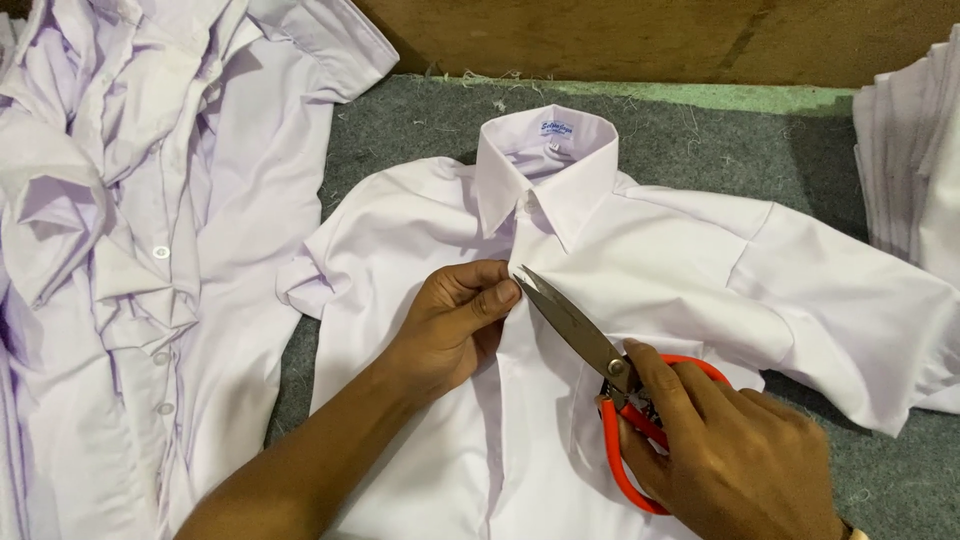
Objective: Inspecting a white shirt for loose threads, trimming them with scissors, and buttoning the collar.
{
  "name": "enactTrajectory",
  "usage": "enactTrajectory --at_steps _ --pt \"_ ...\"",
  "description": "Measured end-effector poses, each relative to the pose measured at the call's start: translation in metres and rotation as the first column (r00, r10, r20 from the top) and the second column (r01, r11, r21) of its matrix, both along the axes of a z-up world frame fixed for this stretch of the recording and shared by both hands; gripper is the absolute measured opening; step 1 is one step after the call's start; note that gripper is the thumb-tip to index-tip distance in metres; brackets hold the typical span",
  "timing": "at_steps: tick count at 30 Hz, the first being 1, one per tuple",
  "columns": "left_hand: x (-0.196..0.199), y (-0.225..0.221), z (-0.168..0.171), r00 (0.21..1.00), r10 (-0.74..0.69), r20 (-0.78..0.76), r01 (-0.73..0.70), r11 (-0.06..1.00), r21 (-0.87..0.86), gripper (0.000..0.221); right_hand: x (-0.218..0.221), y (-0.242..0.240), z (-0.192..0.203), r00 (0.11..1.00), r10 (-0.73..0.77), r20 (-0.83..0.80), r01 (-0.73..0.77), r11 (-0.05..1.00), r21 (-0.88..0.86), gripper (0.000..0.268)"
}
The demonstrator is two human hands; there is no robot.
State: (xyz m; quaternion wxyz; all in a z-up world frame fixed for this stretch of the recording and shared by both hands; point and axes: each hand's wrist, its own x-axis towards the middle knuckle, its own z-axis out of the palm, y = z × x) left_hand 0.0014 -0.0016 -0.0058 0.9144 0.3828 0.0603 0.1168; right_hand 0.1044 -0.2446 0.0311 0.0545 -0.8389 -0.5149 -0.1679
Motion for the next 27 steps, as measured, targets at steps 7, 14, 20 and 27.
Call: enactTrajectory --at_steps 7,14,20,27 --pt "-0.0001 0.0004 -0.0041 0.998 0.049 -0.038 -0.049 0.999 0.003 0.011 0.0009 -0.0012 -0.0005 1.0 0.021 0.019 -0.021 1.0 -0.002 0.053" --pt "-0.0004 -0.0001 -0.0049 0.996 0.071 -0.058 -0.07 0.997 0.022 0.011 0.0012 -0.0021 -0.0054 0.999 0.043 -0.01 -0.043 0.999 -0.012 0.053" --pt "-0.0006 -0.001 -0.0041 0.993 0.093 -0.073 -0.09 0.995 0.043 0.011 0.0009 -0.0025 -0.0056 1.0 0.028 -0.001 -0.028 0.999 -0.038 0.054" --pt "-0.0002 -0.0002 -0.0075 0.992 0.118 -0.05 -0.111 0.987 0.118 0.012 -0.0008 0.0001 -0.0026 1.0 0.011 -0.02 -0.011 1.0 -0.003 0.053"
